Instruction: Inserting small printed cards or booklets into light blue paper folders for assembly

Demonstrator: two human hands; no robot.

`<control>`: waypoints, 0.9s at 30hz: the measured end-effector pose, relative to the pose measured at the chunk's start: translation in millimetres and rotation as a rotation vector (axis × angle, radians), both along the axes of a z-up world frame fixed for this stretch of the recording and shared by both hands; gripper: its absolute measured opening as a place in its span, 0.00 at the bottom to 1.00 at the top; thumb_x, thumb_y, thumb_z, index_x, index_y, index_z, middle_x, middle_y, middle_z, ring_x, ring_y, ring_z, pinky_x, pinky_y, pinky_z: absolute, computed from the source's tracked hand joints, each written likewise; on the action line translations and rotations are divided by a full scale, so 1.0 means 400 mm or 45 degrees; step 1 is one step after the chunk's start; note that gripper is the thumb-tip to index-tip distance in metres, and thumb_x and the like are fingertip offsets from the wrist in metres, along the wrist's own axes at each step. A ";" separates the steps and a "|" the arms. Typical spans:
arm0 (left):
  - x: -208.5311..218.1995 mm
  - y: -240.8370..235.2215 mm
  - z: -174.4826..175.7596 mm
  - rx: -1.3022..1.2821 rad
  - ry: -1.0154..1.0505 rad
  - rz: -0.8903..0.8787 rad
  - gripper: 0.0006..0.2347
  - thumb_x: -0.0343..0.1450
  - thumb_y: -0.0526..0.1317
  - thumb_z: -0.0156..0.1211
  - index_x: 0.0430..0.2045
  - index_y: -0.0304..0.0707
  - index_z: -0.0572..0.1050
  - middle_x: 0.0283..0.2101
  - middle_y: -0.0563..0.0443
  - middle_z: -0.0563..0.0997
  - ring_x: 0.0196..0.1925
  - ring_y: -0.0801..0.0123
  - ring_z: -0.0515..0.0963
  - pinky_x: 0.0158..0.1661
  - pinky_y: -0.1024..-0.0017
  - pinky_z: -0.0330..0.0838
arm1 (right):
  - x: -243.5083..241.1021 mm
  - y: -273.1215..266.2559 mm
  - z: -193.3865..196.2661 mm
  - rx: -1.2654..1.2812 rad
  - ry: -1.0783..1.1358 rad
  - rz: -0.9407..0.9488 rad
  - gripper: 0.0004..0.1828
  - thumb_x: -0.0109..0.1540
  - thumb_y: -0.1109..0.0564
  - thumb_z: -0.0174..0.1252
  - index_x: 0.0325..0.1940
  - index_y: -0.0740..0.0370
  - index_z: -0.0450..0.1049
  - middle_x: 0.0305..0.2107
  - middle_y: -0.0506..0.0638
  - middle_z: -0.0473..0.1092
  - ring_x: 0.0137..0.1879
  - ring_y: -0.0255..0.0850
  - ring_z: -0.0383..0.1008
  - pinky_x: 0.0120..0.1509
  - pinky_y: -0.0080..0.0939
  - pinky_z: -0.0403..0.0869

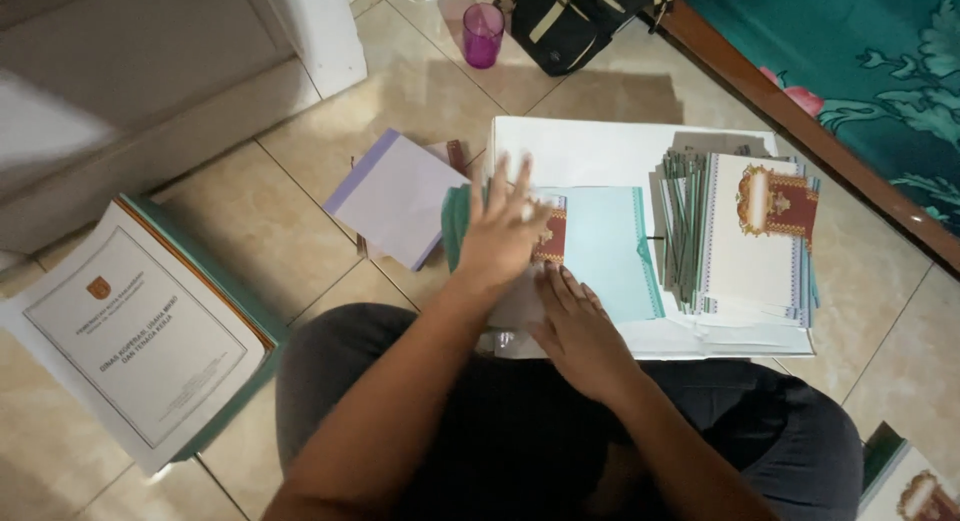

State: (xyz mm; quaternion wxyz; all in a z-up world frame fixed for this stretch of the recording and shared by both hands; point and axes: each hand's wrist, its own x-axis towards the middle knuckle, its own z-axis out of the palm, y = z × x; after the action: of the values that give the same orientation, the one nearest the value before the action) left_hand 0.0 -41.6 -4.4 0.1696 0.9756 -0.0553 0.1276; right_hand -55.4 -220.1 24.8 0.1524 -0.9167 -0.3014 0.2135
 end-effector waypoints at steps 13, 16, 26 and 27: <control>0.042 0.002 -0.146 0.280 0.575 -0.127 0.26 0.75 0.51 0.45 0.72 0.60 0.52 0.79 0.41 0.36 0.78 0.42 0.27 0.67 0.31 0.27 | -0.028 -0.012 -0.080 -0.106 -0.260 -0.076 0.38 0.68 0.47 0.43 0.76 0.73 0.44 0.73 0.70 0.46 0.79 0.61 0.47 0.77 0.56 0.53; 0.046 -0.019 -0.145 0.010 0.274 -0.105 0.25 0.71 0.48 0.52 0.66 0.50 0.65 0.76 0.32 0.44 0.77 0.35 0.38 0.65 0.31 0.40 | -0.070 -0.037 -0.080 0.150 -0.318 -0.156 0.29 0.63 0.52 0.50 0.64 0.72 0.61 0.65 0.68 0.60 0.68 0.62 0.61 0.66 0.54 0.65; 0.000 -0.013 -0.026 -1.118 -0.041 0.292 0.32 0.67 0.29 0.56 0.68 0.27 0.53 0.57 0.30 0.75 0.49 0.45 0.81 0.48 0.61 0.76 | 0.004 -0.030 -0.091 0.797 0.264 -0.796 0.47 0.62 0.54 0.59 0.78 0.68 0.43 0.45 0.57 0.69 0.47 0.44 0.73 0.53 0.42 0.73; -0.004 -0.022 -0.018 -1.125 -0.036 0.287 0.32 0.67 0.29 0.56 0.68 0.27 0.53 0.57 0.30 0.75 0.49 0.45 0.81 0.48 0.61 0.76 | 0.007 -0.033 -0.073 0.791 0.261 -0.803 0.47 0.62 0.54 0.59 0.78 0.68 0.43 0.45 0.57 0.69 0.47 0.44 0.73 0.53 0.42 0.73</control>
State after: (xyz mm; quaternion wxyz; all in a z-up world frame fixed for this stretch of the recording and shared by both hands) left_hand -1.4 -50.5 -11.8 0.5537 0.8079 0.1087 0.1701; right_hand -52.5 -233.3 -4.5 0.5067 -0.8487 -0.0406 0.1457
